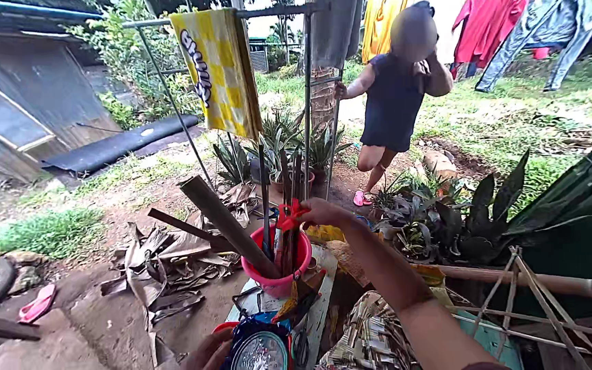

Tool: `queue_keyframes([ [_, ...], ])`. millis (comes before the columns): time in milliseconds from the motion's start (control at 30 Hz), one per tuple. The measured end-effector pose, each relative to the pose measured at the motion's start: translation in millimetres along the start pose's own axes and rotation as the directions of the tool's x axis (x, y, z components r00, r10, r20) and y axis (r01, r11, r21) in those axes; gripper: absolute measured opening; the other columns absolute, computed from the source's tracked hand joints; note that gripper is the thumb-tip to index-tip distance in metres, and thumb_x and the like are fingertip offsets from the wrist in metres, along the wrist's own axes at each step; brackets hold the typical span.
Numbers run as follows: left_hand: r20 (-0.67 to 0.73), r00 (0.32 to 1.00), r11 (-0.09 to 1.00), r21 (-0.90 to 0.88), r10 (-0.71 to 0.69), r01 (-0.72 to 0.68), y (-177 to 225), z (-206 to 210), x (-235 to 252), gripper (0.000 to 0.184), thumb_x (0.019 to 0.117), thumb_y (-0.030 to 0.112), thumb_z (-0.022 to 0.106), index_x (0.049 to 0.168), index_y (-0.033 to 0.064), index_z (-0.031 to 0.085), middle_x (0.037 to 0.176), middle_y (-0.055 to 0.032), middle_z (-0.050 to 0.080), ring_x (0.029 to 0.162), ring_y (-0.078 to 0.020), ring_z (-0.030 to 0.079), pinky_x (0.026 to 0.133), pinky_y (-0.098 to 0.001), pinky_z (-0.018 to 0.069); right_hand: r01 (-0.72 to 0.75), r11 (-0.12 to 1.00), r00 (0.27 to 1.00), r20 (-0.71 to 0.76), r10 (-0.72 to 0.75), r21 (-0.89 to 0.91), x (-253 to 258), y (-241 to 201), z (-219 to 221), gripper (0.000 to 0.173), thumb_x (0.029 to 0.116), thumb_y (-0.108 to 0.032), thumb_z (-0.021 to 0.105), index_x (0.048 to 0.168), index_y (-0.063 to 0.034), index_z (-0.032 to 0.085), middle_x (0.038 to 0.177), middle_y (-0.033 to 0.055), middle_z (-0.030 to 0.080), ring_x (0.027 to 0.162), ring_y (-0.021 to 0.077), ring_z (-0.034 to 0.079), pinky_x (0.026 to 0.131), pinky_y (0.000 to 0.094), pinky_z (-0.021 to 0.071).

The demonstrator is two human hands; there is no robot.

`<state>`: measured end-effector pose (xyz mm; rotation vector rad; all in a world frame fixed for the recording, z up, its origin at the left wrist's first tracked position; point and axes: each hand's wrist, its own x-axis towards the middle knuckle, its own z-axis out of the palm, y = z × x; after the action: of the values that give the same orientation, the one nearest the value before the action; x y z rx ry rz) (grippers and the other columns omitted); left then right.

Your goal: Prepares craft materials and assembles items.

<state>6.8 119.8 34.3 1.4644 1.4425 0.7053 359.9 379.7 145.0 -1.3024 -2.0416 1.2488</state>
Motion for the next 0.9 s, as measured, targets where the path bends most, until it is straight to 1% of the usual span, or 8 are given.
queue_keyframes([
  [67,0.022,0.97,0.94,-0.253,0.242,-0.229,57,25,32,0.039,0.1038,0.022,0.051,0.135,-0.0002,0.058,0.129,-0.0125,0.067,0.116,-0.0236,0.067,0.1,-0.0422,0.0555,0.143,0.979,0.99,-0.019,-0.142,0.147,-46,-14,-7,0.024,0.1023,-0.017,0.062,0.119,-0.0004,0.062,0.096,0.011,0.07,0.076,0.0146,0.069,0.071,0.0319,0.0591],
  [167,0.074,0.916,0.837,-0.441,0.395,-0.325,120,67,68,0.038,0.1061,0.02,0.047,0.137,0.0,0.057,0.131,-0.012,0.066,0.117,-0.026,0.067,0.099,-0.0431,0.0562,0.281,0.927,0.959,-0.054,-0.277,0.246,-105,-30,-10,0.018,0.0989,-0.009,0.062,0.113,0.0011,0.063,0.095,0.0084,0.071,0.081,0.0144,0.07,0.076,0.0323,0.0603],
  [333,0.036,0.909,0.587,-0.774,0.414,-0.237,186,109,91,0.071,0.0981,0.044,0.063,0.147,-0.001,0.037,0.128,-0.0163,0.065,0.112,-0.0293,0.069,0.091,-0.0469,0.0607,0.368,0.875,0.928,-0.176,-0.327,0.313,-166,-22,-2,0.013,0.0955,-0.007,0.063,0.107,-0.0014,0.066,0.094,0.0031,0.072,0.084,0.0103,0.07,0.081,0.0293,0.0604],
  [533,-0.044,0.89,0.375,-0.897,0.454,-0.235,197,158,88,0.092,0.0899,0.042,0.075,0.156,0.0038,0.025,0.136,-0.0152,0.06,0.117,-0.0274,0.066,0.096,-0.0478,0.0583,0.454,0.847,0.848,-0.424,-0.317,0.277,-188,-5,34,0.018,0.097,-0.007,0.063,0.112,0.0032,0.065,0.1,0.0029,0.071,0.09,0.0059,0.068,0.084,0.0262,0.0591],
  [633,-0.141,0.898,0.331,-0.897,0.417,-0.294,189,178,91,0.066,0.1015,0.029,0.058,0.155,0.0068,0.027,0.144,-0.0103,0.056,0.122,-0.0196,0.063,0.097,-0.038,0.0566,0.397,0.904,0.84,-0.459,-0.29,0.156,-186,8,59,0.024,0.0967,-0.017,0.067,0.11,0.0026,0.068,0.103,0.0077,0.068,0.087,0.0075,0.066,0.078,0.0252,0.0577],
  [700,-0.2,0.921,0.314,-0.898,0.334,-0.309,186,182,97,0.042,0.1073,0.016,0.041,0.147,0.0026,0.041,0.14,-0.0107,0.061,0.123,-0.0179,0.063,0.098,-0.035,0.0555,0.338,0.937,0.859,-0.435,-0.27,0.085,-186,14,69,0.032,0.0949,-0.024,0.071,0.114,0.0018,0.07,0.106,0.011,0.067,0.087,0.0094,0.063,0.078,0.0245,0.0544],
  [767,-0.204,0.953,0.31,-0.912,0.225,-0.268,186,179,102,0.033,0.1087,0.011,0.034,0.133,0.0007,0.055,0.126,-0.0115,0.07,0.112,-0.0174,0.069,0.088,-0.033,0.0592,0.262,0.962,0.905,-0.365,-0.217,0.078,-191,18,67,0.047,0.0916,-0.03,0.076,0.125,0.0009,0.066,0.113,0.0128,0.066,0.087,0.0107,0.063,0.077,0.0248,0.0537],
  [900,-0.085,0.985,0.373,-0.918,0.148,-0.135,194,170,107,0.026,0.1081,0.008,0.035,0.119,-0.0023,0.056,0.095,-0.0142,0.07,0.085,-0.026,0.073,0.077,-0.0469,0.0628,0.149,0.986,0.921,-0.375,-0.109,0.078,-212,23,38,0.062,0.0863,-0.039,0.081,0.133,-0.0038,0.059,0.121,0.0106,0.065,0.088,0.0134,0.067,0.075,0.0294,0.0572],
])
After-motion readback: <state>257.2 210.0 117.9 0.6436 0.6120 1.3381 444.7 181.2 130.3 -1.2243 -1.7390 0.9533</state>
